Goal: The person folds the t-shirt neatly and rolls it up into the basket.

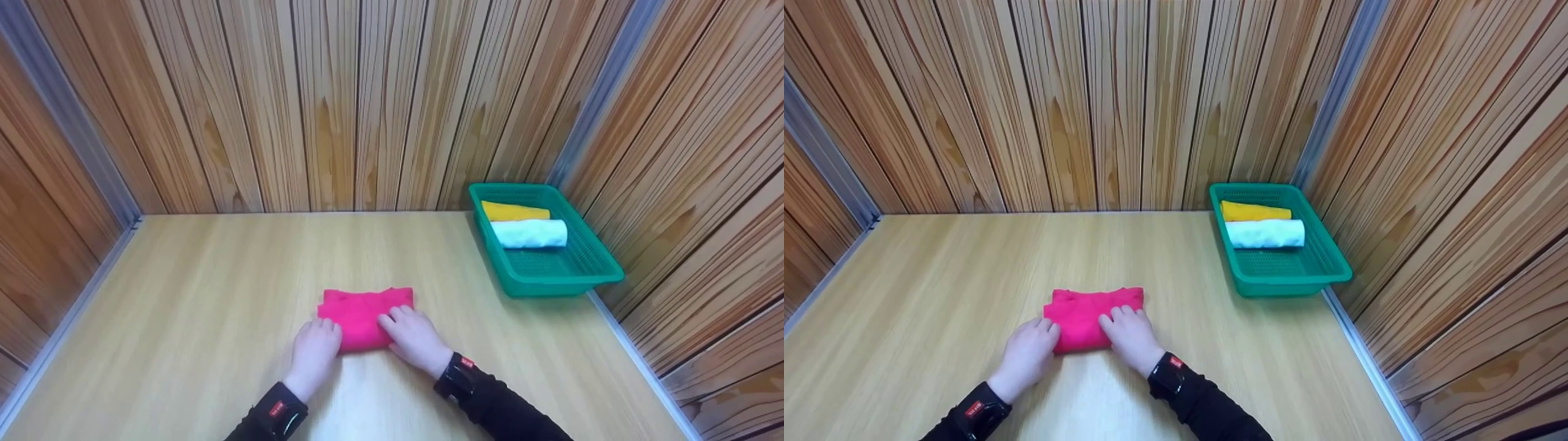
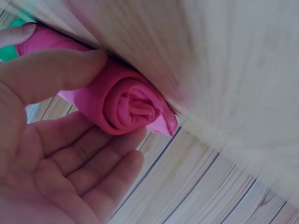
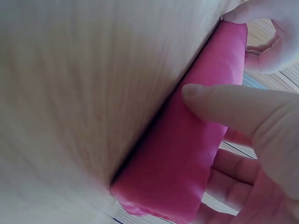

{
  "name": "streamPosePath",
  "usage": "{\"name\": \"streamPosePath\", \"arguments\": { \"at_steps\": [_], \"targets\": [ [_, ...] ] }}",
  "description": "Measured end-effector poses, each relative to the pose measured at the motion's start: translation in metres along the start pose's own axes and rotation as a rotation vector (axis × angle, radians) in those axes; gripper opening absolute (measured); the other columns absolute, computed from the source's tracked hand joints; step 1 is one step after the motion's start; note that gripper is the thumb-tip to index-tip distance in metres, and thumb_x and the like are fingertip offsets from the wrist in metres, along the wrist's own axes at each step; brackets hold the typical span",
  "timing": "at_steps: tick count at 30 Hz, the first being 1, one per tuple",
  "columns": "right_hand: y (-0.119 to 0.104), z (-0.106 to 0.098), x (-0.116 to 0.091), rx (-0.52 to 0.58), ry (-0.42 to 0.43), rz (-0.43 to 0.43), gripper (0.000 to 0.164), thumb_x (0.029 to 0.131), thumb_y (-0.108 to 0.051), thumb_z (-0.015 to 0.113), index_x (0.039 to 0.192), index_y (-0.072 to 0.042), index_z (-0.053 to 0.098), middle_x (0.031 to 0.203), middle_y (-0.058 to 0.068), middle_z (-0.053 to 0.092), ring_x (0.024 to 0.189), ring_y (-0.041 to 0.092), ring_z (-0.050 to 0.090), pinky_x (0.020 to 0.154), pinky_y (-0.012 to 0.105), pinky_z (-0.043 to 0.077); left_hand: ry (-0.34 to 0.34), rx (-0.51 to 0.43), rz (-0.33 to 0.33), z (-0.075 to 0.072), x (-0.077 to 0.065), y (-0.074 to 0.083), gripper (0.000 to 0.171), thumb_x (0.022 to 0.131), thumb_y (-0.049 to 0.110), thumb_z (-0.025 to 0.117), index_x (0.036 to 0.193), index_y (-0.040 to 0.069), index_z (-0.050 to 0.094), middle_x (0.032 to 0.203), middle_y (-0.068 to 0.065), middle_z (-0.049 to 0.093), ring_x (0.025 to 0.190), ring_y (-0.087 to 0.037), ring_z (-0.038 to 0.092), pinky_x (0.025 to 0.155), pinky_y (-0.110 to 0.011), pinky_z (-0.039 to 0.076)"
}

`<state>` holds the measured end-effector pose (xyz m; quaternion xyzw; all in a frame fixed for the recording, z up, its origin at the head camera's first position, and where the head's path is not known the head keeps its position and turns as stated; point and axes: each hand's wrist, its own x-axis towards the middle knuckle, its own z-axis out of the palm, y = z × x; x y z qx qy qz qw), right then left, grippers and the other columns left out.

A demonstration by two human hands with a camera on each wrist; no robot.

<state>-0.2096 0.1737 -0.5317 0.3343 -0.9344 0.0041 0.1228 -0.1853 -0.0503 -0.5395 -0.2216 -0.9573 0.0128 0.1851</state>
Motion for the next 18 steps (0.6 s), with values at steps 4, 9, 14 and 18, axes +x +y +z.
{"name": "streamPosePath", "arguments": {
  "at_steps": [4, 9, 14, 18],
  "targets": [
    [-0.001, -0.001, -0.004, 0.016, -0.009, -0.006, 0.041, 0.077, -0.018, 0.083, 0.108, -0.012, 0.057, 0.091, 0.003, 0.057, 0.086, 0.02, 0.053, 0.072, 0.033, 0.047, 0.045, -0.148, 0.015, -0.001, -0.005, -0.006, 0.02, 0.067, -0.003, 0.073, 0.081, 0.002, 0.06, 0.074, -0.01, 0.054, 0.073, -0.028, 0.057, 0.065, -0.039, 0.048],
    [0.003, -0.002, -0.011, 0.051, -0.015, -0.037, 0.042, 0.079, -0.019, 0.08, 0.114, -0.009, 0.059, 0.097, 0.004, 0.06, 0.091, 0.021, 0.056, 0.08, 0.035, 0.05, 0.053, -0.359, 0.033, -0.006, -0.011, -0.015, 0.023, 0.063, 0.0, 0.075, 0.078, 0.004, 0.058, 0.075, -0.009, 0.056, 0.073, -0.029, 0.057, 0.066, -0.043, 0.049],
    [0.008, -0.005, -0.017, 0.112, -0.029, -0.066, 0.045, 0.084, -0.018, 0.074, 0.124, -0.005, 0.058, 0.108, 0.008, 0.063, 0.103, 0.023, 0.058, 0.091, 0.038, 0.049, -0.007, -0.482, 0.049, -0.01, -0.012, -0.022, 0.024, 0.069, 0.005, 0.078, 0.079, 0.007, 0.057, 0.071, -0.004, 0.056, 0.069, -0.026, 0.058, 0.065, -0.042, 0.05],
    [0.012, -0.007, -0.02, 0.193, -0.063, -0.061, 0.044, 0.089, -0.02, 0.069, 0.128, -0.004, 0.055, 0.114, 0.01, 0.063, 0.111, 0.025, 0.059, 0.098, 0.039, 0.048, -0.095, -0.605, -0.001, -0.01, -0.012, -0.026, 0.021, 0.076, 0.007, 0.077, 0.09, 0.004, 0.061, 0.078, -0.005, 0.062, 0.075, -0.028, 0.062, 0.071, -0.044, 0.052]
  ]
}}
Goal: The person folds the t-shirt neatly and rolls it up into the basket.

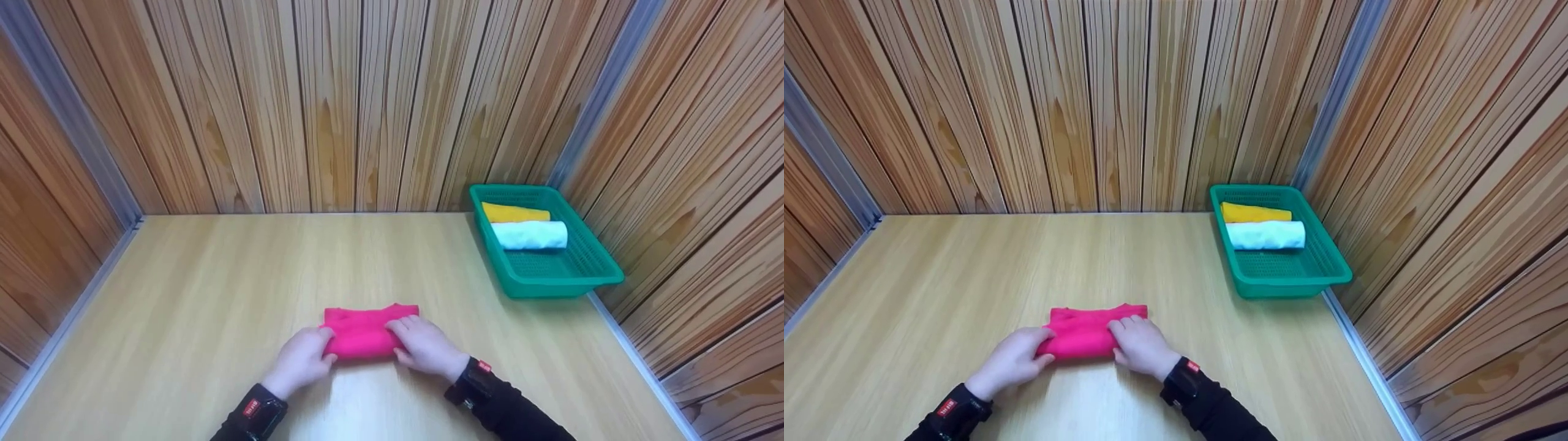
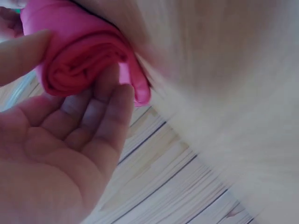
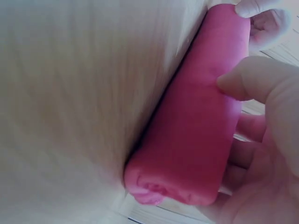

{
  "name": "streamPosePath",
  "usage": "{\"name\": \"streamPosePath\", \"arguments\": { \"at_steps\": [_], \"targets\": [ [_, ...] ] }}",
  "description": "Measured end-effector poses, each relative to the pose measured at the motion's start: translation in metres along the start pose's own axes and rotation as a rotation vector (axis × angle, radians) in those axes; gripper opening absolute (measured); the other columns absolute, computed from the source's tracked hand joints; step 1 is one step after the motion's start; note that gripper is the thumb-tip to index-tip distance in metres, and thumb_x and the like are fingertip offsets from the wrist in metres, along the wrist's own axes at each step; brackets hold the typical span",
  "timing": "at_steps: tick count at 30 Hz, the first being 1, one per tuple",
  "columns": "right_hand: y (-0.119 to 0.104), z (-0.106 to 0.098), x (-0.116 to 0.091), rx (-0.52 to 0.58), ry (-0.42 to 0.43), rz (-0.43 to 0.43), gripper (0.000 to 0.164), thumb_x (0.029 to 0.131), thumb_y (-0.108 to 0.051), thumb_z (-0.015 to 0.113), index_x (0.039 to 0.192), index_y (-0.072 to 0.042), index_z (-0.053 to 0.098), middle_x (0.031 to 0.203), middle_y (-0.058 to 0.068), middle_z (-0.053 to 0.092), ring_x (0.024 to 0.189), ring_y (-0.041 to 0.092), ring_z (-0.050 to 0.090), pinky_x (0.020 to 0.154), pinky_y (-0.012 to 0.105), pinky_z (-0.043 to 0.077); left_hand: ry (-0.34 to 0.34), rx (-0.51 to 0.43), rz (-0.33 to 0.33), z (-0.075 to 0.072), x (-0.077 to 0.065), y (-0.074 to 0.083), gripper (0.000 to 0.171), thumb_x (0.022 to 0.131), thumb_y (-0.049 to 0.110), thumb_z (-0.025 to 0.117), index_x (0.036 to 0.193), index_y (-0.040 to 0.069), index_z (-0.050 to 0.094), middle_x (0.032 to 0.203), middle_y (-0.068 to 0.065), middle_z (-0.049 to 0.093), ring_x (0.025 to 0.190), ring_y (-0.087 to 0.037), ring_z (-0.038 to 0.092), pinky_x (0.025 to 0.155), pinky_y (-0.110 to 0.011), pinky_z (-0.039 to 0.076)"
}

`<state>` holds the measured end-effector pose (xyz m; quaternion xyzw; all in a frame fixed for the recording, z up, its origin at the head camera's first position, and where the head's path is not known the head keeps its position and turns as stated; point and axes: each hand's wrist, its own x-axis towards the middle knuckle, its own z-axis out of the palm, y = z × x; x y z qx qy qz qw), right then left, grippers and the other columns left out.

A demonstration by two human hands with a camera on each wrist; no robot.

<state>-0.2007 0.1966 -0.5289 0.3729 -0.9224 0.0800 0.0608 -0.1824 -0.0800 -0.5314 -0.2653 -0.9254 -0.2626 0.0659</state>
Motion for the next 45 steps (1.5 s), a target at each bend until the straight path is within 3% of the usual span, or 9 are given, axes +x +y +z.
{"name": "streamPosePath", "arguments": {
  "at_steps": [4, 7, 13, 22, 29, 33, 37, 40, 45],
  "targets": [
    [0.005, -0.002, -0.002, 0.081, -0.037, 0.014, 0.039, 0.095, -0.021, 0.064, 0.128, -0.004, 0.053, 0.117, 0.01, 0.063, 0.114, 0.025, 0.06, 0.1, 0.039, 0.047, -0.052, -0.135, -0.095, 0.0, 0.0, -0.003, 0.021, 0.082, 0.009, 0.073, 0.1, 0.002, 0.063, 0.086, -0.006, 0.065, 0.083, -0.027, 0.064, 0.075, -0.045, 0.051],
    [0.009, -0.003, -0.002, 0.116, -0.066, 0.013, 0.036, 0.098, -0.022, 0.061, 0.128, -0.004, 0.054, 0.117, 0.01, 0.063, 0.115, 0.024, 0.059, 0.1, 0.038, 0.046, -0.078, -0.186, -0.145, -0.001, 0.001, -0.004, 0.019, 0.085, 0.011, 0.072, 0.101, 0.003, 0.063, 0.084, -0.003, 0.063, 0.08, -0.023, 0.062, 0.073, -0.043, 0.05],
    [0.015, -0.004, 0.001, 0.162, -0.086, 0.008, 0.031, 0.101, -0.02, 0.057, 0.128, -0.005, 0.056, 0.119, 0.009, 0.062, 0.115, 0.024, 0.058, 0.1, 0.038, 0.046, -0.102, -0.189, -0.201, -0.003, 0.005, -0.004, 0.023, 0.089, 0.016, 0.07, 0.105, 0.002, 0.063, 0.09, -0.006, 0.065, 0.087, -0.029, 0.064, 0.08, -0.049, 0.051],
    [0.02, 0.001, 0.013, 0.098, 0.033, 0.074, 0.023, 0.099, -0.021, 0.061, 0.118, -0.01, 0.068, 0.105, 0.004, 0.059, 0.1, 0.019, 0.056, 0.086, 0.035, 0.049, -0.13, -0.241, -0.278, -0.002, 0.021, -0.016, 0.026, 0.092, 0.02, 0.067, 0.109, 0.0, 0.064, 0.093, -0.006, 0.064, 0.087, -0.024, 0.06, 0.084, -0.049, 0.049],
    [0.028, 0.007, 0.025, 0.099, -0.003, 0.122, 0.026, 0.101, -0.025, 0.056, 0.118, -0.009, 0.068, 0.108, 0.005, 0.063, 0.105, 0.022, 0.058, 0.091, 0.038, 0.049, -0.107, -0.23, -0.317, 0.0, 0.031, -0.023, 0.023, 0.095, 0.021, 0.064, 0.106, 0.001, 0.063, 0.086, -0.006, 0.062, 0.083, -0.024, 0.061, 0.08, -0.047, 0.051],
    [0.034, 0.009, 0.029, 0.133, -0.019, 0.129, 0.027, 0.102, -0.024, 0.055, 0.118, -0.007, 0.068, 0.111, 0.009, 0.064, 0.108, 0.026, 0.059, 0.096, 0.041, 0.047, -0.064, -0.158, -0.301, 0.001, 0.037, -0.023, 0.021, 0.095, 0.022, 0.065, 0.101, 0.002, 0.062, 0.085, -0.008, 0.063, 0.082, -0.029, 0.064, 0.078, -0.048, 0.052],
    [0.038, 0.01, 0.032, 0.158, -0.01, 0.136, 0.026, 0.102, -0.024, 0.055, 0.116, -0.007, 0.069, 0.108, 0.009, 0.063, 0.105, 0.027, 0.058, 0.093, 0.042, 0.047, -0.016, -0.064, -0.248, 0.002, 0.042, -0.022, 0.023, 0.093, 0.018, 0.067, 0.109, 0.003, 0.065, 0.099, -0.015, 0.064, 0.095, -0.036, 0.063, 0.084, -0.052, 0.051],
    [0.04, 0.011, 0.034, 0.161, -0.016, 0.163, 0.026, 0.103, -0.026, 0.053, 0.114, -0.01, 0.07, 0.107, 0.007, 0.062, 0.104, 0.026, 0.057, 0.091, 0.042, 0.047, -0.006, -0.026, -0.202, 0.005, 0.044, -0.021, 0.021, 0.093, 0.014, 0.066, 0.112, 0.005, 0.068, 0.104, -0.015, 0.062, 0.1, -0.037, 0.062, 0.086, -0.054, 0.05],
    [0.042, 0.009, 0.037, 0.187, -0.035, 0.185, 0.025, 0.103, -0.025, 0.052, 0.11, -0.008, 0.069, 0.104, 0.008, 0.063, 0.102, 0.028, 0.059, 0.09, 0.044, 0.047, -0.033, -0.032, -0.155, 0.006, 0.05, -0.02, 0.012, 0.093, 0.007, 0.064, 0.102, 0.004, 0.071, 0.096, -0.012, 0.063, 0.094, -0.035, 0.063, 0.085, -0.052, 0.05]
  ]
}}
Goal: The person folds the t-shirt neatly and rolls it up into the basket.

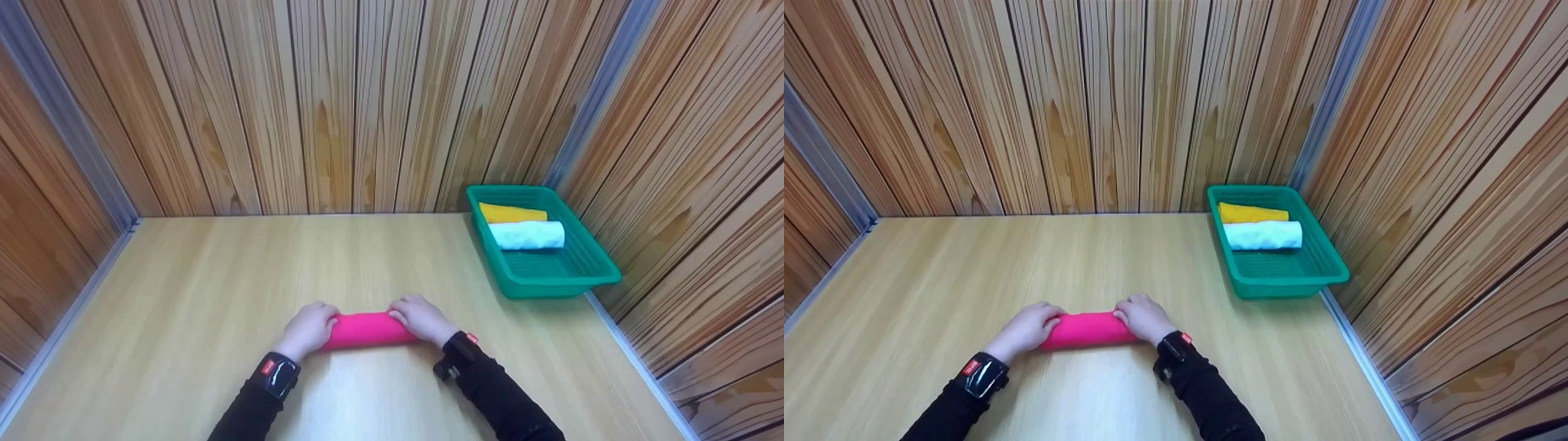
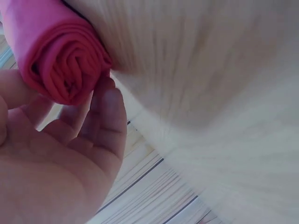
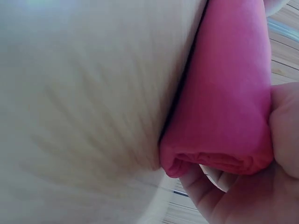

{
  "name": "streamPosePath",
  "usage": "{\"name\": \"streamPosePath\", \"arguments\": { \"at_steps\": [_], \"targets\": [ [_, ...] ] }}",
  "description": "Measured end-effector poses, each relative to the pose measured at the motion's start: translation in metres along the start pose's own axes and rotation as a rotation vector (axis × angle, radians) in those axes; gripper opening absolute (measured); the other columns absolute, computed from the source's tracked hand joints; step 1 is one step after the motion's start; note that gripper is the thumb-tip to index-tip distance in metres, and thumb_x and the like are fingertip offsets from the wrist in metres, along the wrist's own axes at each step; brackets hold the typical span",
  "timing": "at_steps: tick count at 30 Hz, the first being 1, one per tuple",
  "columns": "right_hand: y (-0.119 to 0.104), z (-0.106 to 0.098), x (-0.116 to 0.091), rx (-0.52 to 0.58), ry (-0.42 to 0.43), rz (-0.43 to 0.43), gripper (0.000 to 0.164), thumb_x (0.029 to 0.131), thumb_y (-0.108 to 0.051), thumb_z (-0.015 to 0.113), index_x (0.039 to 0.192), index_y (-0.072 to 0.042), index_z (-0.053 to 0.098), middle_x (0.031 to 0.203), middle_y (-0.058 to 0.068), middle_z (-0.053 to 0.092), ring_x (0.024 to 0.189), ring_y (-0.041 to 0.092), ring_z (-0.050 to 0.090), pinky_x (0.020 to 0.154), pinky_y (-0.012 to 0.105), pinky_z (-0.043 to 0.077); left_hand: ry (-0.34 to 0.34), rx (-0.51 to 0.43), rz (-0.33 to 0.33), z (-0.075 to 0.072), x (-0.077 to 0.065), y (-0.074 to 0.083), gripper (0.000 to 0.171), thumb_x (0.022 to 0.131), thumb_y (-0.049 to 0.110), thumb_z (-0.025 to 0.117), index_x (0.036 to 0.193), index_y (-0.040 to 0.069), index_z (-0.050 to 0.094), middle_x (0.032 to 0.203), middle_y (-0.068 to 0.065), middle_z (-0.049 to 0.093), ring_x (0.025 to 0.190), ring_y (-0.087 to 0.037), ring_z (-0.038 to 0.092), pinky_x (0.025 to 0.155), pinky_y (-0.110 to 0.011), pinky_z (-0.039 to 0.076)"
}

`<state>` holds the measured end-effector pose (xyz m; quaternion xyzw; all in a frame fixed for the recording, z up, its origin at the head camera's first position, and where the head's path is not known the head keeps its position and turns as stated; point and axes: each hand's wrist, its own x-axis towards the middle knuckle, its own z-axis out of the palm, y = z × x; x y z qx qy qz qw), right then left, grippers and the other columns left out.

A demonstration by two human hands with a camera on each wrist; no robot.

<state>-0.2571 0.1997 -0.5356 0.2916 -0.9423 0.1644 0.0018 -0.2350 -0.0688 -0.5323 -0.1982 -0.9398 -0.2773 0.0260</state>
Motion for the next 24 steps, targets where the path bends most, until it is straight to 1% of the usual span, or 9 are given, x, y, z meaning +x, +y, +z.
{"name": "streamPosePath", "arguments": {
  "at_steps": [3, 7, 12, 14, 17, 19, 21, 22, 24],
  "targets": [
    [0.0, -0.001, 0.004, 0.029, -0.018, 0.02, 0.025, 0.103, -0.025, 0.052, 0.107, -0.007, 0.069, 0.101, 0.009, 0.065, 0.1, 0.028, 0.061, 0.09, 0.044, 0.048, -0.042, -0.024, -0.021, -0.002, 0.005, 0.0, 0.011, 0.093, 0.006, 0.063, 0.1, 0.002, 0.071, 0.096, -0.013, 0.066, 0.096, -0.035, 0.063, 0.088, -0.051, 0.049],
    [0.002, -0.001, 0.007, 0.056, -0.036, 0.051, 0.026, 0.103, -0.026, 0.052, 0.107, -0.007, 0.069, 0.101, 0.008, 0.066, 0.1, 0.028, 0.062, 0.09, 0.044, 0.048, -0.095, -0.056, -0.087, -0.004, 0.011, 0.0, 0.012, 0.093, 0.007, 0.064, 0.1, 0.003, 0.072, 0.098, -0.012, 0.069, 0.099, -0.034, 0.064, 0.091, -0.05, 0.049],
    [0.003, 0.0, 0.007, 0.057, -0.019, 0.04, 0.026, 0.103, -0.026, 0.052, 0.105, -0.007, 0.07, 0.1, 0.008, 0.067, 0.099, 0.028, 0.063, 0.09, 0.044, 0.049, -0.138, -0.062, -0.157, -0.006, 0.016, 0.003, 0.01, 0.093, 0.009, 0.065, 0.099, 0.005, 0.072, 0.096, -0.009, 0.07, 0.095, -0.03, 0.065, 0.087, -0.048, 0.05],
    [0.004, 0.0, 0.007, 0.052, -0.01, 0.031, 0.025, 0.102, -0.025, 0.053, 0.104, -0.006, 0.07, 0.099, 0.009, 0.067, 0.098, 0.028, 0.063, 0.089, 0.044, 0.049, -0.13, -0.032, -0.156, -0.007, 0.015, 0.005, 0.009, 0.093, 0.01, 0.066, 0.098, 0.006, 0.072, 0.095, -0.008, 0.07, 0.093, -0.029, 0.065, 0.084, -0.047, 0.051],
    [0.004, 0.001, 0.008, 0.032, -0.007, 0.017, 0.024, 0.102, -0.024, 0.053, 0.103, -0.006, 0.069, 0.098, 0.008, 0.066, 0.097, 0.028, 0.063, 0.088, 0.043, 0.049, -0.07, 0.083, -0.102, -0.007, 0.01, 0.009, 0.008, 0.092, 0.012, 0.067, 0.095, 0.008, 0.073, 0.09, -0.008, 0.068, 0.088, -0.03, 0.065, 0.076, -0.048, 0.052],
    [0.004, 0.001, 0.008, 0.023, -0.007, 0.011, 0.024, 0.102, -0.024, 0.053, 0.102, -0.006, 0.069, 0.097, 0.009, 0.066, 0.097, 0.028, 0.063, 0.088, 0.044, 0.049, -0.002, 0.186, -0.045, -0.007, 0.004, 0.012, 0.007, 0.091, 0.012, 0.067, 0.092, 0.007, 0.072, 0.085, -0.009, 0.066, 0.083, -0.031, 0.064, 0.07, -0.048, 0.052],
    [0.003, 0.002, 0.008, 0.024, -0.014, 0.022, 0.024, 0.103, -0.025, 0.052, 0.103, -0.007, 0.069, 0.099, 0.008, 0.066, 0.098, 0.028, 0.063, 0.089, 0.043, 0.049, 0.069, 0.264, 0.02, -0.006, -0.002, 0.016, 0.007, 0.089, 0.012, 0.069, 0.089, 0.006, 0.07, 0.082, -0.01, 0.062, 0.079, -0.031, 0.062, 0.067, -0.047, 0.051],
    [0.003, 0.002, 0.008, 0.027, -0.017, 0.029, 0.024, 0.103, -0.025, 0.052, 0.103, -0.007, 0.069, 0.099, 0.008, 0.066, 0.099, 0.028, 0.062, 0.09, 0.043, 0.048, 0.1, 0.289, 0.055, -0.006, -0.005, 0.018, 0.008, 0.088, 0.012, 0.07, 0.089, 0.004, 0.069, 0.083, -0.011, 0.061, 0.078, -0.032, 0.062, 0.067, -0.047, 0.051],
    [0.003, 0.002, 0.008, 0.036, -0.02, 0.041, 0.024, 0.102, -0.025, 0.052, 0.103, -0.007, 0.069, 0.1, 0.008, 0.067, 0.1, 0.028, 0.062, 0.09, 0.043, 0.048, 0.142, 0.312, 0.118, -0.005, -0.01, 0.022, 0.013, 0.084, 0.013, 0.073, 0.09, 0.002, 0.068, 0.086, -0.012, 0.061, 0.08, -0.032, 0.061, 0.069, -0.047, 0.051]
  ]
}}
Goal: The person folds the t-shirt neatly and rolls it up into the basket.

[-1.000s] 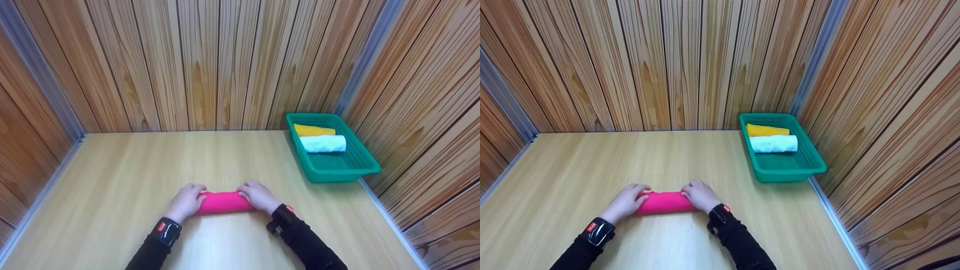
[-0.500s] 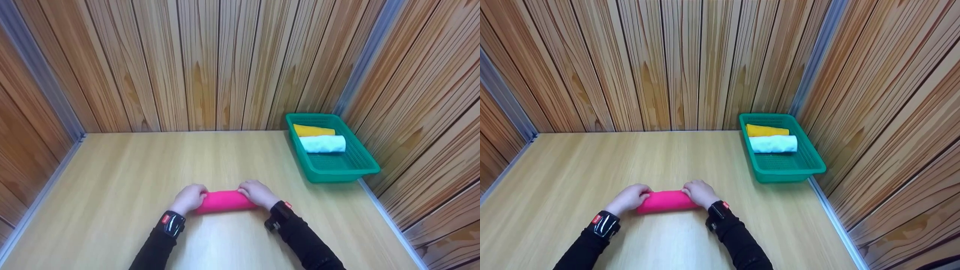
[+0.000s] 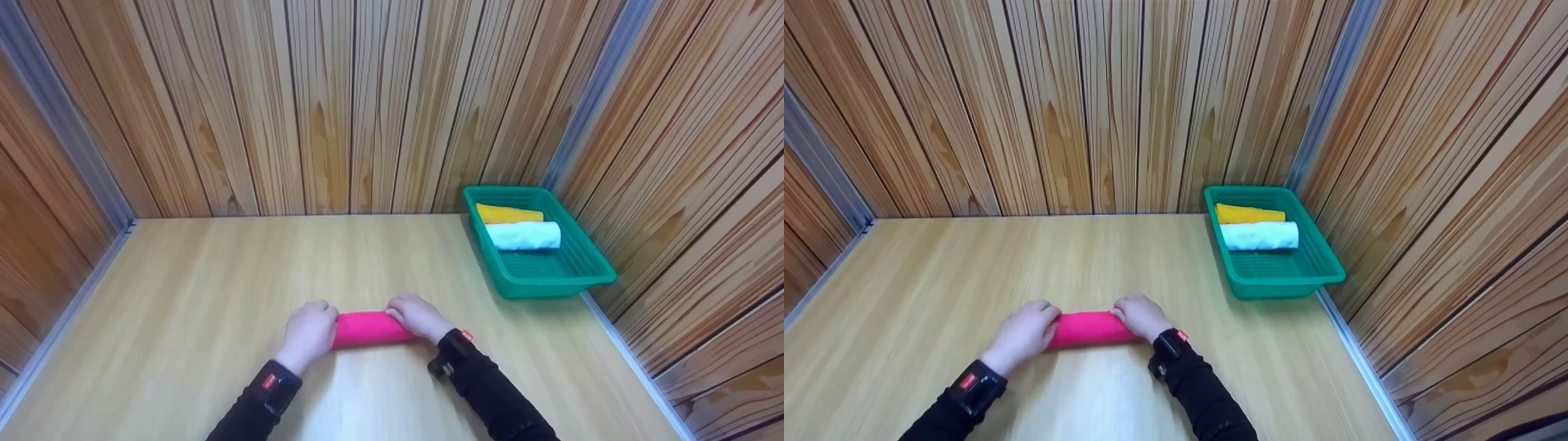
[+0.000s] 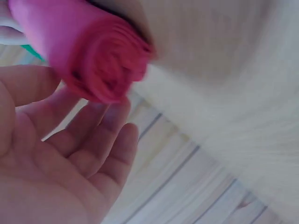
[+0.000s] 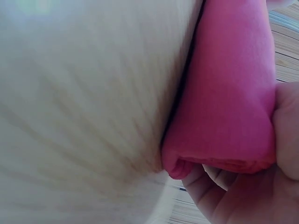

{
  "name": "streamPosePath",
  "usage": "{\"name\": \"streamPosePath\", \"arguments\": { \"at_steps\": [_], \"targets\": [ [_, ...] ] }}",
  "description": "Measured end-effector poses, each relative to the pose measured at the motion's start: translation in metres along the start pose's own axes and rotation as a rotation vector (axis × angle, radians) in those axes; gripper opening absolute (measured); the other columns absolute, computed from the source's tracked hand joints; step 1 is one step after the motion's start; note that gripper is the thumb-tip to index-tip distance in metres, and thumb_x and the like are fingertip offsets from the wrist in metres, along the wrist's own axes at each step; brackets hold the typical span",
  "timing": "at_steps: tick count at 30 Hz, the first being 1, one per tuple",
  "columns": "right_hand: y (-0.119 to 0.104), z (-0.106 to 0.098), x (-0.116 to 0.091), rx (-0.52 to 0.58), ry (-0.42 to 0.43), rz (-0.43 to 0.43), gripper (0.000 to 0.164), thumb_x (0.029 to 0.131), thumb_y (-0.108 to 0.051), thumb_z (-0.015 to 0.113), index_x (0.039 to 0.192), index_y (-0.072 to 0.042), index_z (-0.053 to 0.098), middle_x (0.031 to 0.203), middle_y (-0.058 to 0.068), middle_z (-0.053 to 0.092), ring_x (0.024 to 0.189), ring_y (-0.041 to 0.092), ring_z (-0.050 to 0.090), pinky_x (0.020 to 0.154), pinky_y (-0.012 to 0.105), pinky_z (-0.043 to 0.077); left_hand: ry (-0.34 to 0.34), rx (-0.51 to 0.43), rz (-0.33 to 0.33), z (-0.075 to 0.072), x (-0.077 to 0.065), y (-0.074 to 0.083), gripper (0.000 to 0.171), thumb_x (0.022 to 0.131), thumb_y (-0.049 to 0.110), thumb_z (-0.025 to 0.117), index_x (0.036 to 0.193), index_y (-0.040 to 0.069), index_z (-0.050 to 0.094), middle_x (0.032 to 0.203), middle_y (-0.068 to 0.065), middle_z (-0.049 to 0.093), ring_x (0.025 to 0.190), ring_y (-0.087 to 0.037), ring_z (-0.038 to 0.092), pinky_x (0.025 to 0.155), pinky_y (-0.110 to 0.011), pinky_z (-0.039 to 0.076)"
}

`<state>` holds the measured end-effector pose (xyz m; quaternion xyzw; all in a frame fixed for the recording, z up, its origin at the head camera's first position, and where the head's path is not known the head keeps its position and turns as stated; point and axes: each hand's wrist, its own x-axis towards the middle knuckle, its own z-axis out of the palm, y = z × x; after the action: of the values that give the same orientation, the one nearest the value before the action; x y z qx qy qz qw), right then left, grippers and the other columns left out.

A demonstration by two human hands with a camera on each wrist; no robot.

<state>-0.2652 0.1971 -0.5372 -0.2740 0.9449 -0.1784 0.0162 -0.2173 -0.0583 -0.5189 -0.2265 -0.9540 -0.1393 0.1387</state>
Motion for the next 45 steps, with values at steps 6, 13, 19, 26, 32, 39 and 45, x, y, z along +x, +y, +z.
{"name": "streamPosePath", "arguments": {
  "at_steps": [6, 13, 19, 26, 32, 39, 45],
  "targets": [
    [-0.002, -0.001, 0.001, -0.002, 0.013, -0.034, 0.023, 0.103, -0.023, 0.052, 0.101, -0.007, 0.069, 0.097, 0.007, 0.067, 0.097, 0.027, 0.064, 0.088, 0.042, 0.049, 0.033, 0.052, 0.083, 0.004, -0.011, 0.006, 0.047, 0.065, 0.016, 0.089, 0.102, -0.002, 0.066, 0.095, -0.013, 0.061, 0.092, -0.033, 0.06, 0.08, -0.047, 0.05],
    [-0.003, -0.002, 0.002, -0.009, 0.028, -0.063, 0.023, 0.103, -0.022, 0.052, 0.099, -0.006, 0.068, 0.094, 0.008, 0.067, 0.095, 0.027, 0.064, 0.087, 0.042, 0.049, 0.041, 0.14, 0.111, 0.013, -0.008, 0.004, 0.041, 0.064, 0.006, 0.084, 0.1, -0.004, 0.068, 0.09, -0.012, 0.061, 0.087, -0.029, 0.06, 0.077, -0.042, 0.052],
    [-0.002, -0.003, 0.005, 0.048, 0.03, -0.024, 0.02, 0.102, -0.02, 0.053, 0.1, -0.007, 0.068, 0.096, 0.007, 0.068, 0.096, 0.026, 0.065, 0.088, 0.042, 0.05, 0.055, 0.068, 0.098, 0.013, 0.0, -0.003, 0.021, 0.062, 0.003, 0.077, 0.081, 0.001, 0.069, 0.076, -0.007, 0.059, 0.072, -0.027, 0.059, 0.064, -0.042, 0.051],
    [0.003, -0.002, 0.011, 0.073, 0.042, 0.021, 0.018, 0.1, -0.019, 0.056, 0.095, -0.008, 0.068, 0.09, 0.004, 0.068, 0.09, 0.026, 0.066, 0.084, 0.042, 0.051, -0.068, -0.077, -0.01, 0.004, 0.015, -0.009, 0.016, 0.063, 0.004, 0.082, 0.072, 0.009, 0.069, 0.067, -0.001, 0.056, 0.066, -0.024, 0.057, 0.063, -0.042, 0.049],
    [0.002, -0.001, 0.011, 0.032, 0.051, 0.01, 0.018, 0.1, -0.022, 0.056, 0.096, -0.01, 0.068, 0.091, 0.003, 0.067, 0.09, 0.024, 0.065, 0.084, 0.041, 0.051, -0.111, -0.081, -0.037, 0.003, 0.018, -0.009, 0.021, 0.062, 0.009, 0.087, 0.075, 0.008, 0.071, 0.07, -0.002, 0.061, 0.069, -0.025, 0.06, 0.067, -0.042, 0.05],
    [-0.016, -0.006, 0.002, -0.11, 0.082, -0.084, 0.037, 0.098, -0.039, 0.06, 0.121, -0.011, 0.065, 0.113, 0.006, 0.065, 0.106, 0.024, 0.061, 0.09, 0.042, 0.05, -0.105, -0.063, -0.029, 0.006, 0.019, -0.007, 0.02, 0.062, 0.009, 0.086, 0.073, 0.009, 0.069, 0.069, -0.003, 0.062, 0.069, -0.026, 0.061, 0.065, -0.042, 0.048],
    [-0.038, 0.006, -0.005, -0.276, -0.019, -0.102, 0.085, 0.079, -0.059, 0.074, 0.146, -0.014, 0.046, 0.13, 0.007, 0.058, 0.12, 0.025, 0.054, 0.097, 0.048, 0.045, -0.111, -0.075, -0.033, 0.006, 0.019, -0.008, 0.021, 0.063, 0.009, 0.086, 0.076, 0.008, 0.071, 0.071, -0.003, 0.062, 0.071, -0.026, 0.061, 0.067, -0.042, 0.05]
  ]
}}
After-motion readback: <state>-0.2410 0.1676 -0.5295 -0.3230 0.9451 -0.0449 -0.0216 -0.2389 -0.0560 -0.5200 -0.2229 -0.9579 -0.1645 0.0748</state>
